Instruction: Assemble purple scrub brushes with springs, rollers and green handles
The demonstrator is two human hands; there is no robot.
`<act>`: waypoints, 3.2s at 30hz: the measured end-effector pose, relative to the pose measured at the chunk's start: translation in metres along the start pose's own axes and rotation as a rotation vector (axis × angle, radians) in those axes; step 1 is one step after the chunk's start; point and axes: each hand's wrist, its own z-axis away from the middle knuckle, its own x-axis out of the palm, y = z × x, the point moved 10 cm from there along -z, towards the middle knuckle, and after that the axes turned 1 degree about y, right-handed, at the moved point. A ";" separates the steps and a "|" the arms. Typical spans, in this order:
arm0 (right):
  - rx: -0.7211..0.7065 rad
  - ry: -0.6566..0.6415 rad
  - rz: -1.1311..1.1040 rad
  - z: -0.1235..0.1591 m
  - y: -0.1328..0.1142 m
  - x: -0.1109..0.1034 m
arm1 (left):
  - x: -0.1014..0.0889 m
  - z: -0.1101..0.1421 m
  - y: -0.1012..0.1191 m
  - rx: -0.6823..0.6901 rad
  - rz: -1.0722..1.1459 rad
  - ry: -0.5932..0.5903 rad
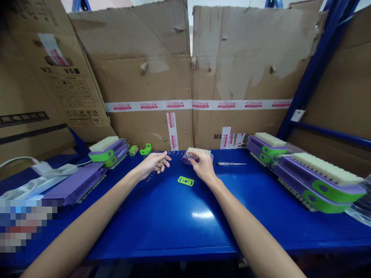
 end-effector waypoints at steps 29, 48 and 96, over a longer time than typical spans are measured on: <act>-0.067 -0.053 0.132 0.003 0.004 0.007 | -0.164 0.017 0.004 -0.175 -1.137 0.696; 0.253 -0.059 -0.132 0.004 0.019 0.008 | 0.026 0.027 0.066 0.781 -1.386 0.332; 0.805 -0.099 -0.749 0.032 0.037 0.040 | 0.059 0.003 0.006 0.263 -0.050 0.032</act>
